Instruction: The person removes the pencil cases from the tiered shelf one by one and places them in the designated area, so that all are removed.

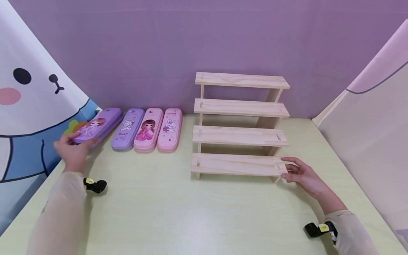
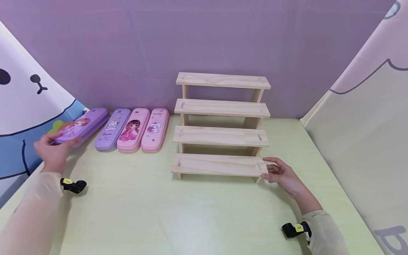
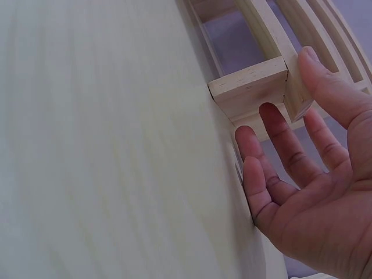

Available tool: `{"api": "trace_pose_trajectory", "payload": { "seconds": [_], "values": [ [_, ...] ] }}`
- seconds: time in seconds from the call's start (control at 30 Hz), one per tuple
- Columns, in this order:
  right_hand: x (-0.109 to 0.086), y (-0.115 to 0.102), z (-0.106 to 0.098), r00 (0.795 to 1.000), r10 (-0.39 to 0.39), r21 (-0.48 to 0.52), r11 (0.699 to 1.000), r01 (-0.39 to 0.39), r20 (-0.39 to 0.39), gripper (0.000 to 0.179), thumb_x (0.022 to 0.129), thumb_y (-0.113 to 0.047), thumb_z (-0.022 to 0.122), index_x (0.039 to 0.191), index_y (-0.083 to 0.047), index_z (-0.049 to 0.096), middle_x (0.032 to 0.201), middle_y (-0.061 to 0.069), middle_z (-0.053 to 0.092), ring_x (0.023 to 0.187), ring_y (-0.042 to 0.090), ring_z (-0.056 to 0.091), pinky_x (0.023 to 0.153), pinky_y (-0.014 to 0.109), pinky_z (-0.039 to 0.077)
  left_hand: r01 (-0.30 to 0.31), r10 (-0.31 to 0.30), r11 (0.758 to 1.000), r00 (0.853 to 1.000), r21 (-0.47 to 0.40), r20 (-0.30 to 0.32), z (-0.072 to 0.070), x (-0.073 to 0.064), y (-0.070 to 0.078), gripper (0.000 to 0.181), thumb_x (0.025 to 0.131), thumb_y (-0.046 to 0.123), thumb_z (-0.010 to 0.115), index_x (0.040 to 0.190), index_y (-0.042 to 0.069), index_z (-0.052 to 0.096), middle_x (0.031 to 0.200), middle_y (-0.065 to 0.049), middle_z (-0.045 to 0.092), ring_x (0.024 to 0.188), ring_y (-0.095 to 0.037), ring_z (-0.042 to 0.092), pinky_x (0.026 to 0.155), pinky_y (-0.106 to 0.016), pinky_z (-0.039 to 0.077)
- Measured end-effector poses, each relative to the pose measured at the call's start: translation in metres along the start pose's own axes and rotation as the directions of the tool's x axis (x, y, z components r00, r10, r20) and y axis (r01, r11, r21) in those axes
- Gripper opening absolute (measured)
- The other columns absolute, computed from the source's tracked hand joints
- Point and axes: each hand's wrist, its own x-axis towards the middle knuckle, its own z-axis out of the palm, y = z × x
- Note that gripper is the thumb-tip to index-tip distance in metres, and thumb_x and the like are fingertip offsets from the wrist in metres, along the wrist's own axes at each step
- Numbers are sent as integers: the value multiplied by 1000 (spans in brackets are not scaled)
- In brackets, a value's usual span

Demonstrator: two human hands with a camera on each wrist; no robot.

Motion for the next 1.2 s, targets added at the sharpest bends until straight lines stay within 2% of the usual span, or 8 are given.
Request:
{"api": "trace_pose_trajectory", "payload": {
  "seconds": [0.17,0.33,0.47,0.6,0.77,0.93,1.07,1.2],
  "values": [
    [0,0,-1,1000,5,-3,1000,-5,-2,48,92,4,67,127,-27,58,108,-5,68,95,10,62,73,24,56,-8,7,999,1000,31,17,3,2,-3,73,64,31,92,129,29,58,135,17,21,133,-1,23,112,-14,24],
    [0,-1,-1,1000,1,-6,1000,-1,2,47,93,4,65,128,-26,58,108,-5,68,94,12,62,72,24,56,18,-23,993,999,119,37,7,4,-6,70,66,42,87,128,34,56,143,13,15,140,-6,16,115,-17,19],
    [1,-1,-1,1000,-4,-5,1000,4,5,47,93,6,63,128,-26,58,108,-5,68,93,11,62,72,24,56,29,-43,979,997,200,68,9,4,-9,70,66,51,83,128,36,53,153,7,9,145,-13,9,119,-24,14],
    [1,-1,-1,1000,-3,-4,1000,3,3,47,94,7,62,127,-26,59,107,-5,68,93,11,62,72,24,56,25,-52,970,993,242,107,10,4,-11,59,70,50,83,119,38,54,158,2,4,148,-20,4,121,-31,9],
    [1,-1,0,1000,1,-7,1000,-1,-2,48,93,8,61,127,-26,59,107,-5,68,92,10,63,72,24,56,2,-36,965,991,264,127,12,6,-13,42,78,43,82,106,37,51,161,0,0,149,-24,0,121,-33,6],
    [0,-1,0,1000,14,-12,1000,-14,-8,49,93,10,60,126,-28,59,107,-5,68,92,9,63,72,24,56,10,-60,963,982,271,179,11,6,-12,40,80,45,79,109,38,52,161,-1,-7,149,-25,-6,122,-38,4],
    [0,-2,0,1000,16,-12,1000,-16,-7,49,94,9,60,126,-28,59,107,-6,68,92,10,63,72,24,56,18,-77,958,978,286,194,10,6,-13,42,80,48,78,112,40,53,161,0,-7,148,-25,-5,122,-43,5],
    [1,-2,0,1000,14,-6,1000,-14,-5,47,92,6,65,126,-27,59,107,-6,68,93,11,62,72,24,56,-6,-69,951,971,309,231,6,6,-12,53,83,47,76,129,34,52,162,-3,-8,148,-28,-5,122,-49,6]
  ]
}}
